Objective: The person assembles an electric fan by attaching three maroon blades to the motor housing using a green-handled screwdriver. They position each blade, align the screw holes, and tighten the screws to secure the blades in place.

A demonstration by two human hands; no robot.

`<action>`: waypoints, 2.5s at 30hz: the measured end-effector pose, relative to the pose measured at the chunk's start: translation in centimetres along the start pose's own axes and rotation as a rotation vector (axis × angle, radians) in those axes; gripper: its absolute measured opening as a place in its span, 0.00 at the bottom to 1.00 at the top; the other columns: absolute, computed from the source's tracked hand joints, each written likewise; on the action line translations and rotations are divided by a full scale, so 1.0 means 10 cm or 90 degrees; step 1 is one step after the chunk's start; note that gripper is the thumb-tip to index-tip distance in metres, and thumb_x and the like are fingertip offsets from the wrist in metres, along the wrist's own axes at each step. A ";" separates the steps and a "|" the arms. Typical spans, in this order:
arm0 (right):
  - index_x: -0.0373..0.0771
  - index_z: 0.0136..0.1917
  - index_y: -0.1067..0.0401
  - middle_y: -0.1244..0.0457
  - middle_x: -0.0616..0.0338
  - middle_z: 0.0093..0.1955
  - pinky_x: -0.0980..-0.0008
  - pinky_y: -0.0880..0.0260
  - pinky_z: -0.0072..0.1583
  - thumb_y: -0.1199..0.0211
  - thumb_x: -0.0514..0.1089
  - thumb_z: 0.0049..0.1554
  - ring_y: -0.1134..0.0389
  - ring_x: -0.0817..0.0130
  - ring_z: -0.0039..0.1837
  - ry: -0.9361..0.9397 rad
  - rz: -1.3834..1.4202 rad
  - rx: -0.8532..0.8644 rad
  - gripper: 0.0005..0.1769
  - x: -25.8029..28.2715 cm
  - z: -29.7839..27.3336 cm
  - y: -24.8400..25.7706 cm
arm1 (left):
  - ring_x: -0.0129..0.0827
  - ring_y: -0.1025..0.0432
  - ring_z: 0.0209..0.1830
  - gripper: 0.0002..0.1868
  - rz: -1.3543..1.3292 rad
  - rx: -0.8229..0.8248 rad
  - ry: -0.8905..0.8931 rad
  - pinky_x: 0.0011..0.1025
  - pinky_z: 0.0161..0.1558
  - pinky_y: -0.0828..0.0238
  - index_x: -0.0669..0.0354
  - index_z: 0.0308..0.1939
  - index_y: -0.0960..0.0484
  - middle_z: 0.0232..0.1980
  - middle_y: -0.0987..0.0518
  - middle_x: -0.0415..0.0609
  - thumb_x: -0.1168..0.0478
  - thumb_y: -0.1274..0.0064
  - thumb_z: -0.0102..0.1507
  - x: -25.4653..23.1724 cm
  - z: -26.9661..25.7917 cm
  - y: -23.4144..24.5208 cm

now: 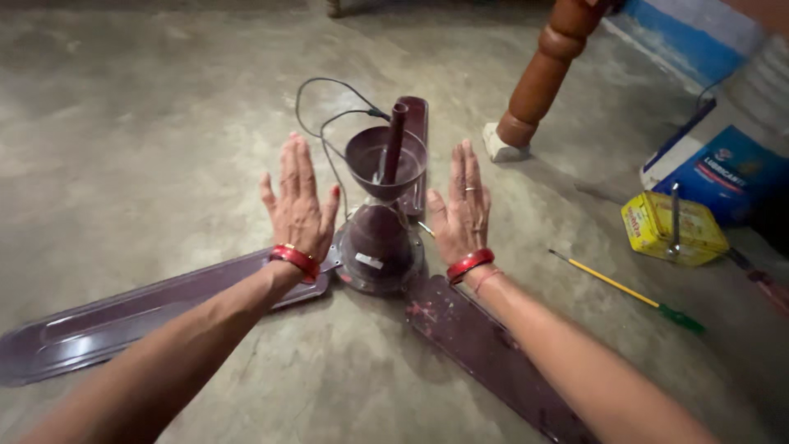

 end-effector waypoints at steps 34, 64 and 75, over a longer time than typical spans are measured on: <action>0.45 0.87 0.60 0.67 0.56 0.90 0.37 0.67 0.81 0.58 0.62 0.70 0.65 0.54 0.89 0.031 -0.027 0.032 0.39 0.49 0.45 0.23 | 0.38 0.64 0.87 0.46 0.016 0.025 -0.121 0.54 0.80 0.76 0.56 0.83 0.60 0.87 0.59 0.47 0.37 0.60 0.71 -0.48 0.34 0.46; 0.47 0.87 0.58 0.65 0.58 0.90 0.35 0.67 0.81 0.57 0.61 0.70 0.63 0.54 0.89 0.036 -0.013 0.044 0.37 0.56 0.51 0.19 | 0.36 0.61 0.86 0.44 0.020 0.022 -0.123 0.54 0.80 0.77 0.55 0.83 0.57 0.86 0.56 0.46 0.36 0.62 0.72 -0.56 0.39 0.41; 0.47 0.87 0.57 0.65 0.58 0.90 0.34 0.65 0.80 0.57 0.61 0.70 0.62 0.56 0.89 0.033 -0.033 0.040 0.37 0.52 0.51 0.18 | 0.35 0.61 0.86 0.45 0.006 0.019 -0.111 0.55 0.79 0.77 0.55 0.83 0.57 0.86 0.55 0.46 0.36 0.61 0.71 -0.58 0.40 0.40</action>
Point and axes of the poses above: each hand's wrist, its own z-axis towards the middle knuckle, its own y-axis out of the back of the hand, x = y × z, the point moved 1 cm from there along z, towards the middle knuckle
